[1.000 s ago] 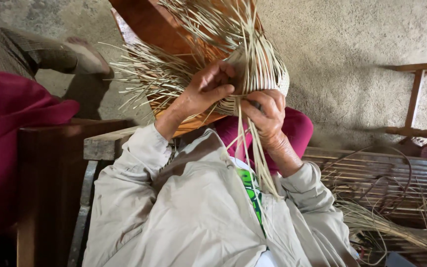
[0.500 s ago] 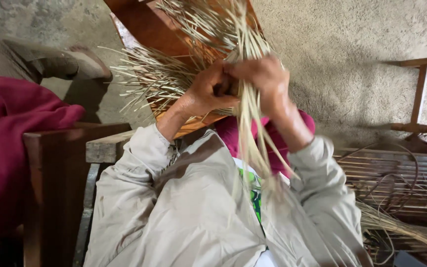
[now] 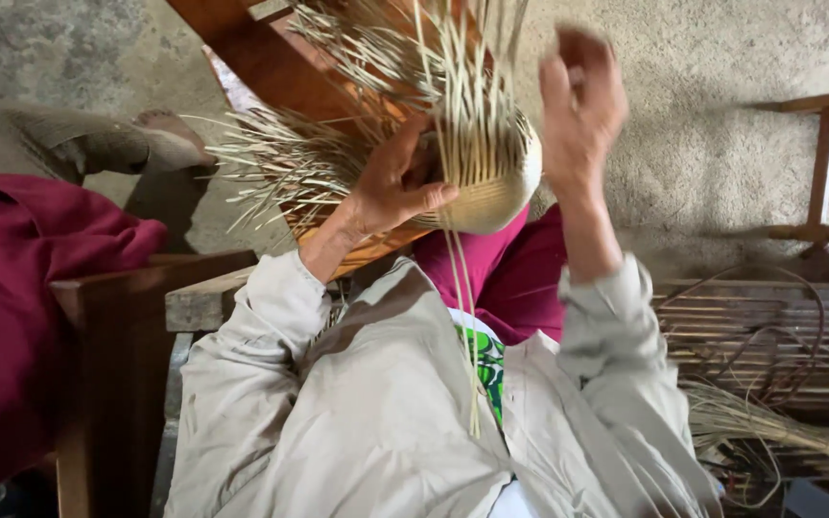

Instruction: Weaving dried straw strands to create a handcrafted basket

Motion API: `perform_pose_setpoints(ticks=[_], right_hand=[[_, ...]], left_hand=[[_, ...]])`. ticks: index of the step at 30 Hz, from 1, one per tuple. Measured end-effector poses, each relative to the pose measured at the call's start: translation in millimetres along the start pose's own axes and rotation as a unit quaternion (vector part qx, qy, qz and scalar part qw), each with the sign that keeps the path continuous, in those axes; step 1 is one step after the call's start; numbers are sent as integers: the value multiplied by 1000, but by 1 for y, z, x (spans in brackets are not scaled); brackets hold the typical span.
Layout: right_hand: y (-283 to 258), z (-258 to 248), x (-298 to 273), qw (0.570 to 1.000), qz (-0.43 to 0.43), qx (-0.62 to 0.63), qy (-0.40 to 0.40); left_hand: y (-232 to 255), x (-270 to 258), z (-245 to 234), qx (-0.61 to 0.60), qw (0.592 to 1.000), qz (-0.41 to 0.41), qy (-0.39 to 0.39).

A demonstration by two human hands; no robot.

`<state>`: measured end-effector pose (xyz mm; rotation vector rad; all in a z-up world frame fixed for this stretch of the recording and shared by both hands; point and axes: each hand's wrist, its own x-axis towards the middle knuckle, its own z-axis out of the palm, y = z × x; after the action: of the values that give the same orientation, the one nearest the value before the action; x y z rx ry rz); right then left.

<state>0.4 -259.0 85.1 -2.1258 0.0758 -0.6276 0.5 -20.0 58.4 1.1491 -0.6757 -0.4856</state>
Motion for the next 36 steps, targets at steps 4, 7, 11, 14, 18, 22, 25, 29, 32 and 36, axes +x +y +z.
perform_pose_setpoints(ticks=[4, 7, 11, 14, 18, 22, 25, 29, 32, 36], right_hand=[[6, -36, -55, 992, 89, 76, -50], [35, -33, -83, 957, 97, 242, -129], [40, -20, -79, 957, 128, 249, -79], [41, -14, -75, 965, 123, 225, -61], [48, -19, -77, 984, 34, 163, -61], [36, -30, -78, 986, 0, 136, -91], [28, -29, -69, 990, -57, 54, -118], [-9, -14, -34, 986, -25, -46, -155], [-44, 2, -5, 966, 40, -136, -217], [-46, 39, 10, 947, -31, -220, -233]], left_hand=[[-18, 5, 5, 60, 997, 10, 54], [-42, 5, 0, 160, 980, 33, 117], [-38, 6, -5, 127, 985, 44, 105], [-32, 8, -4, 105, 989, 28, 104], [-37, 10, -10, 113, 990, 21, 84], [-46, 5, -26, 141, 988, 30, 51], [-53, -5, -34, 167, 985, 36, 26], [-24, -7, -24, 223, 974, 22, 16], [-9, -6, -15, 245, 969, 5, 31], [-28, -11, -17, 81, 996, 35, 31]])
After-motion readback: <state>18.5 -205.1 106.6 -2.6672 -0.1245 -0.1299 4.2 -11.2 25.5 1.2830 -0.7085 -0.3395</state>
